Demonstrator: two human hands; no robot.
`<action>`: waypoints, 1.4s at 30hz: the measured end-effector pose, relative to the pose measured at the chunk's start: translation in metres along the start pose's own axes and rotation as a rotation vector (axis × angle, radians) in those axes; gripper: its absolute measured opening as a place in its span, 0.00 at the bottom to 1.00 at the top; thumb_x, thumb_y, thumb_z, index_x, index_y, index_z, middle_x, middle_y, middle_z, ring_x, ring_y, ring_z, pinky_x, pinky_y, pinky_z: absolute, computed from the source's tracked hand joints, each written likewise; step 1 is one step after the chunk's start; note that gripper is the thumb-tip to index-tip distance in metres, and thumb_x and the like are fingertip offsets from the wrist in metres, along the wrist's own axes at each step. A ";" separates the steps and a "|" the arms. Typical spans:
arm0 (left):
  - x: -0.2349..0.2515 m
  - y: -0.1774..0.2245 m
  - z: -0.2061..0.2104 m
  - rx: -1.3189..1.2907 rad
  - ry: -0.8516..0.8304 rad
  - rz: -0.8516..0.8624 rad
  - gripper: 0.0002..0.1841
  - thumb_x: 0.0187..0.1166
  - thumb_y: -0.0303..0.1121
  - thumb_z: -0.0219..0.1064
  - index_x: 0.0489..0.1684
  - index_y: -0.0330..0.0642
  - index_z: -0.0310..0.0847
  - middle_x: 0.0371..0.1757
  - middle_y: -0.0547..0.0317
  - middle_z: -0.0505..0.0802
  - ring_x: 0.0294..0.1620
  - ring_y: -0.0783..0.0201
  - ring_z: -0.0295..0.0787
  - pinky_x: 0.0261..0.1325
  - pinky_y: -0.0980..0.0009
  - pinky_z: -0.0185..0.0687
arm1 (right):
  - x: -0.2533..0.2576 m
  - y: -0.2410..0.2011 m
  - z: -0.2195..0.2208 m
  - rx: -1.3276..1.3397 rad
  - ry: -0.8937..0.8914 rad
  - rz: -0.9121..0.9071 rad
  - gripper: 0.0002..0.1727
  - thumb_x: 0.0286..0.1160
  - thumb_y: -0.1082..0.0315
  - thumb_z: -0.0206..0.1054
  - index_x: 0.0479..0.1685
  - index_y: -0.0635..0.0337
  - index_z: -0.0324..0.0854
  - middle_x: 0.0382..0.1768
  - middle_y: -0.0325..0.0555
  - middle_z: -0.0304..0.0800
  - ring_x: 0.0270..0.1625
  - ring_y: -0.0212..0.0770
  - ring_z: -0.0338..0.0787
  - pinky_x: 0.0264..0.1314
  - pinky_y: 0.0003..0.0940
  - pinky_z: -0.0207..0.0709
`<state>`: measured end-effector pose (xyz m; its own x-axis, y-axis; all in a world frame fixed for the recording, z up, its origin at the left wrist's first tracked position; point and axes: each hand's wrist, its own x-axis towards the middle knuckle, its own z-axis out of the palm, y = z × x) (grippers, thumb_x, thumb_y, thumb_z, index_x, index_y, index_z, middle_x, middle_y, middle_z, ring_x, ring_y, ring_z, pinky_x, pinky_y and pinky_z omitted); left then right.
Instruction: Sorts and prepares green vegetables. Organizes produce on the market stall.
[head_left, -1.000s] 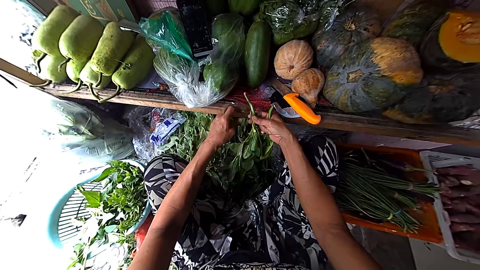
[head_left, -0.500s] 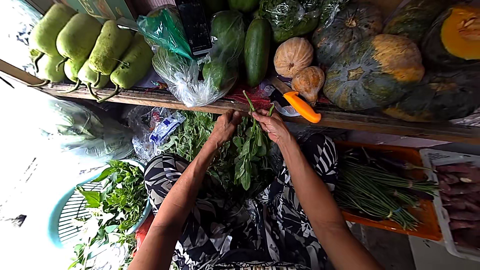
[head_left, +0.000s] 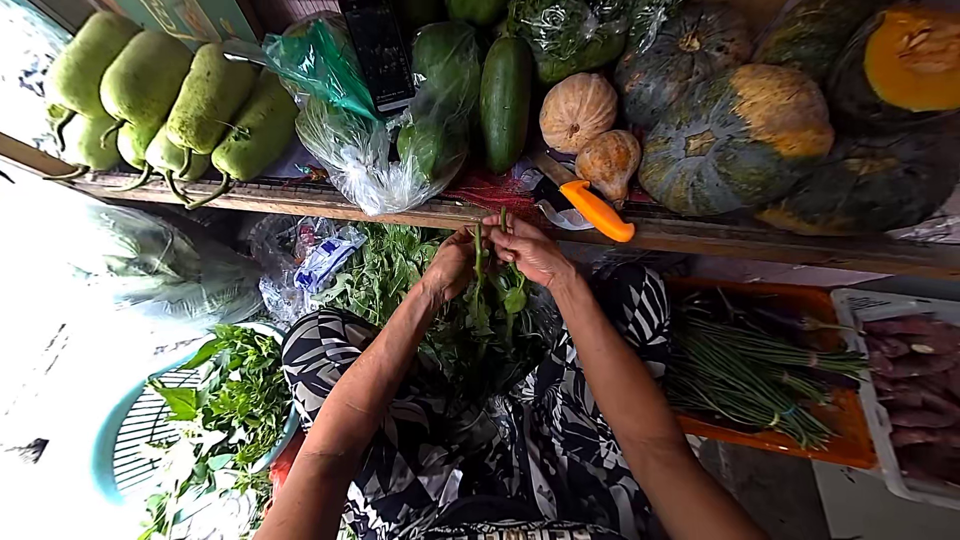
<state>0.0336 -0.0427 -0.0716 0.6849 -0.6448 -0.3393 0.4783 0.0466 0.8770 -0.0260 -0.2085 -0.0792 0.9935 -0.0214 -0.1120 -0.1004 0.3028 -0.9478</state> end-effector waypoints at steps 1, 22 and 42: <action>0.004 -0.001 0.001 -0.037 0.018 -0.022 0.09 0.93 0.30 0.46 0.55 0.48 0.72 0.31 0.66 0.84 0.20 0.76 0.74 0.22 0.81 0.73 | -0.001 0.002 0.004 -0.047 -0.016 -0.009 0.15 0.83 0.75 0.60 0.65 0.60 0.72 0.42 0.35 0.85 0.29 0.23 0.77 0.32 0.19 0.74; 0.018 -0.007 -0.012 0.618 -0.088 0.273 0.18 0.82 0.33 0.69 0.65 0.36 0.75 0.54 0.53 0.86 0.46 0.69 0.85 0.52 0.70 0.83 | 0.005 -0.007 -0.005 0.163 0.401 -0.007 0.05 0.88 0.70 0.60 0.45 0.59 0.79 0.22 0.31 0.78 0.13 0.21 0.65 0.15 0.15 0.63; 0.002 0.021 -0.011 0.164 -0.037 0.182 0.09 0.92 0.30 0.49 0.42 0.46 0.73 0.30 0.67 0.85 0.25 0.76 0.81 0.31 0.80 0.81 | -0.004 -0.013 -0.011 -0.168 0.373 -0.006 0.08 0.84 0.71 0.64 0.55 0.63 0.81 0.34 0.35 0.83 0.20 0.21 0.71 0.21 0.17 0.67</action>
<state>0.0508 -0.0343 -0.0577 0.7295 -0.6648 -0.1607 0.2510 0.0417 0.9671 -0.0297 -0.2229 -0.0702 0.9092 -0.3765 -0.1776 -0.1327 0.1421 -0.9809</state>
